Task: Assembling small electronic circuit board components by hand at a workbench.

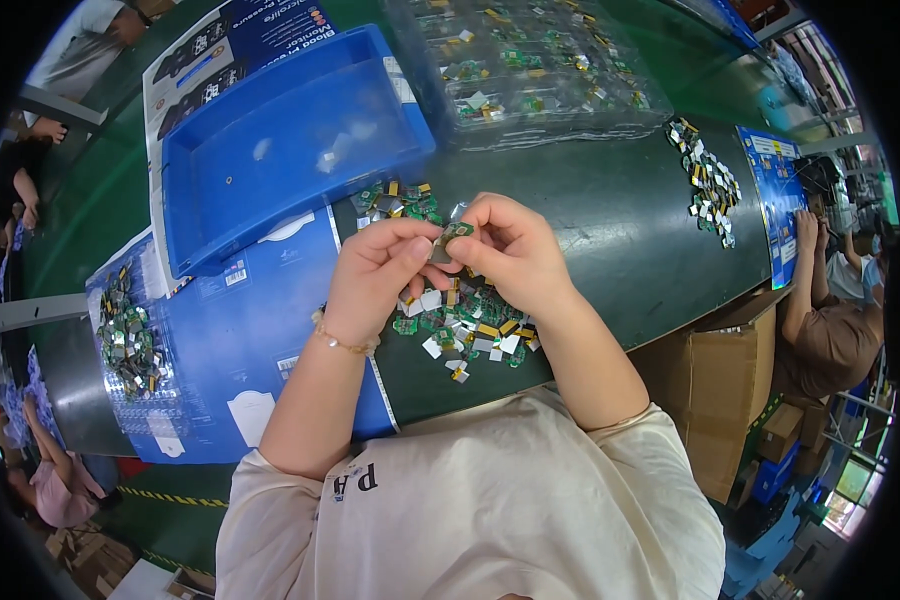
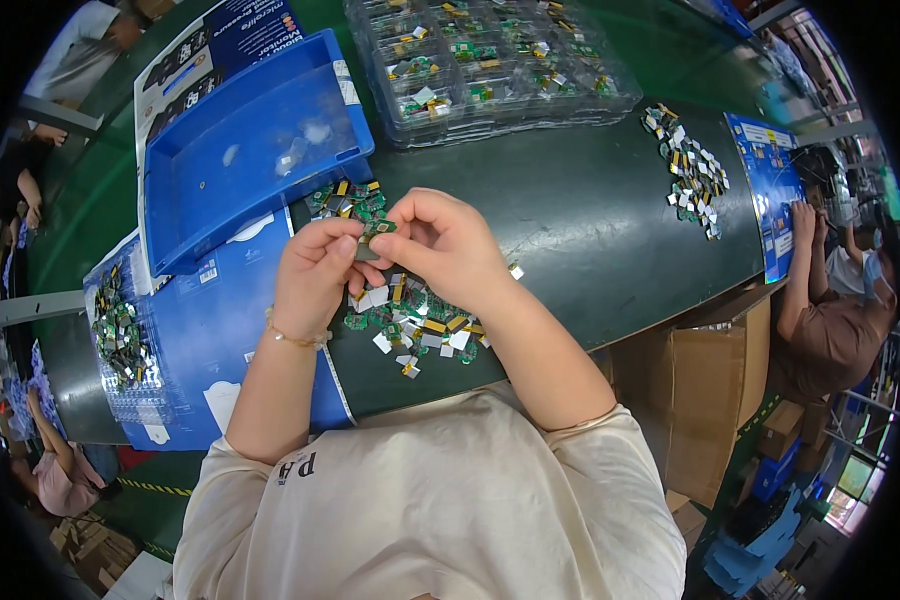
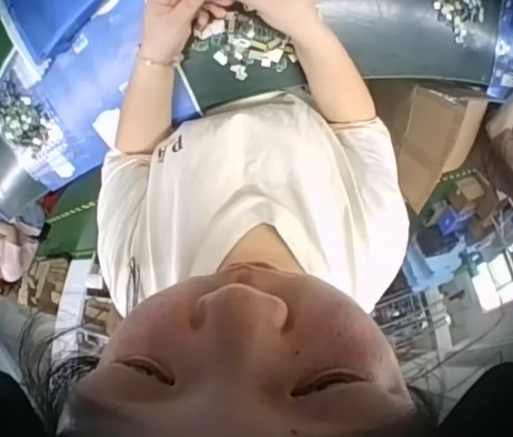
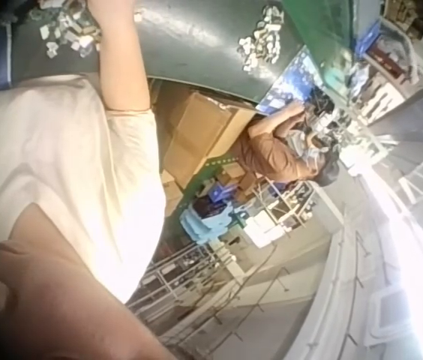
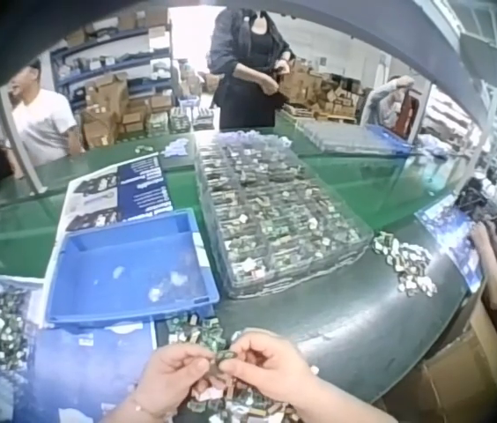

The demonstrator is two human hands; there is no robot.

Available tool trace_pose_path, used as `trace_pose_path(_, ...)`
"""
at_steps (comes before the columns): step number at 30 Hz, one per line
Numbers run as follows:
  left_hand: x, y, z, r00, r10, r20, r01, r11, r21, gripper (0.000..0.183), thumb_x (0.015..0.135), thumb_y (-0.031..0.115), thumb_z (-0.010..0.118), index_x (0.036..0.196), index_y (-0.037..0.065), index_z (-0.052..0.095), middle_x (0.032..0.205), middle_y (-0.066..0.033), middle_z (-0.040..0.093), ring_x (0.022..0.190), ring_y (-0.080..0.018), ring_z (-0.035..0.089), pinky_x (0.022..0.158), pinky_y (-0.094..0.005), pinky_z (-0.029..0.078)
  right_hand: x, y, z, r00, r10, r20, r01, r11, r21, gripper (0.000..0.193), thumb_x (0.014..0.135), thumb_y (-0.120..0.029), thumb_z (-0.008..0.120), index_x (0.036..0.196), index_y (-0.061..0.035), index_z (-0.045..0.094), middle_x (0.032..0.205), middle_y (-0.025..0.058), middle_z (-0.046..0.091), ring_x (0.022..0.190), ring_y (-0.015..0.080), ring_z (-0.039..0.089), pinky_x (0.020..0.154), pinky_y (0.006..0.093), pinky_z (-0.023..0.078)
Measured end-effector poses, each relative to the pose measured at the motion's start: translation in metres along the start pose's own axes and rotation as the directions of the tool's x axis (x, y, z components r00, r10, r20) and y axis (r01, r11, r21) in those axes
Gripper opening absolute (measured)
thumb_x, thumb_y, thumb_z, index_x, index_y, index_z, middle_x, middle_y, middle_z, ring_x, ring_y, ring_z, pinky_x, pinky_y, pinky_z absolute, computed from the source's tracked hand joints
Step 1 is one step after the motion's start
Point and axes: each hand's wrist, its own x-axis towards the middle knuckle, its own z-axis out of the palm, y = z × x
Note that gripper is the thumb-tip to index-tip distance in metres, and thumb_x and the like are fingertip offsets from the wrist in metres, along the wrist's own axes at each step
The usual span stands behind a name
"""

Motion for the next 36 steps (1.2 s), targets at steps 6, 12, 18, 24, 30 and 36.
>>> trace_pose_path(6,0.0005,-0.0012,-0.001,1.0,0.006,-0.009,-0.006,1.0,0.015,0.019,0.093,0.014,0.051,0.105,0.002,0.059,0.086,-0.0103,0.068,0.069,-0.0122,0.066,0.05,-0.017,0.044,0.0001,0.0052,0.0004,0.998,-0.053,-0.044,0.051,0.997,-0.056,0.009,0.083,-0.002,0.063,0.082,-0.002,0.054,0.082,-0.0005,0.051,0.069,0.0034,0.051,0.059,0.0177,0.04)
trace_pose_path(12,0.0,-0.0015,0.0026,0.999,-0.026,-0.043,0.026,1.0,0.004,0.021,0.094,0.016,0.05,0.107,0.002,0.058,0.089,-0.0104,0.067,0.074,-0.0145,0.067,0.054,-0.0184,0.046,-0.0005,0.0043,0.0008,0.992,-0.084,-0.094,0.064,0.979,-0.195,0.011,0.081,-0.003,0.065,0.081,-0.0027,0.054,0.08,-0.002,0.049,0.066,0.0016,0.046,0.057,0.017,0.038)
trace_pose_path(18,-0.0006,-0.0027,0.0041,0.996,-0.036,-0.078,0.034,0.999,-0.026,0.023,0.094,0.019,0.05,0.108,0.002,0.058,0.09,-0.0103,0.067,0.075,-0.0153,0.067,0.061,-0.0208,0.049,-0.0007,0.0048,0.0064,0.98,-0.14,-0.143,0.105,0.968,-0.228,0.015,0.079,-0.001,0.067,0.077,-0.0036,0.052,0.078,-0.0031,0.047,0.062,0.0013,0.042,0.054,0.0168,0.034)
trace_pose_path(24,-0.0004,-0.0024,0.005,0.995,-0.042,-0.092,0.04,0.999,-0.03,0.024,0.094,0.02,0.05,0.107,0.002,0.058,0.089,-0.0096,0.067,0.075,-0.0151,0.066,0.062,-0.0214,0.05,0.0001,0.0021,0.0076,0.967,-0.197,-0.159,0.146,0.947,-0.286,0.018,0.076,0.0,0.069,0.074,-0.0037,0.051,0.078,-0.0023,0.046,0.062,0.0022,0.04,0.054,0.0173,0.034)
trace_pose_path(30,-0.0003,-0.003,0.0074,0.993,-0.023,-0.113,0.018,0.999,-0.041,0.024,0.094,0.019,0.051,0.107,0.001,0.058,0.09,-0.009,0.067,0.077,-0.015,0.066,0.067,-0.0233,0.052,0.0006,0.0027,0.0075,0.964,-0.216,-0.155,0.157,0.932,-0.325,0.019,0.075,-0.001,0.069,0.074,-0.0031,0.051,0.077,-0.0014,0.047,0.062,0.0033,0.041,0.054,0.0179,0.034)
trace_pose_path(36,0.0001,-0.0058,0.008,0.993,-0.018,-0.12,0.01,0.998,-0.063,0.024,0.094,0.019,0.051,0.107,0.0,0.057,0.09,-0.0093,0.066,0.078,-0.0157,0.066,0.068,-0.0243,0.053,0.0004,0.0038,0.0077,0.961,-0.216,-0.174,0.145,0.927,-0.345,0.018,0.075,0.0,0.07,0.074,-0.0028,0.052,0.077,-0.0009,0.048,0.062,0.0039,0.041,0.054,0.0183,0.034)
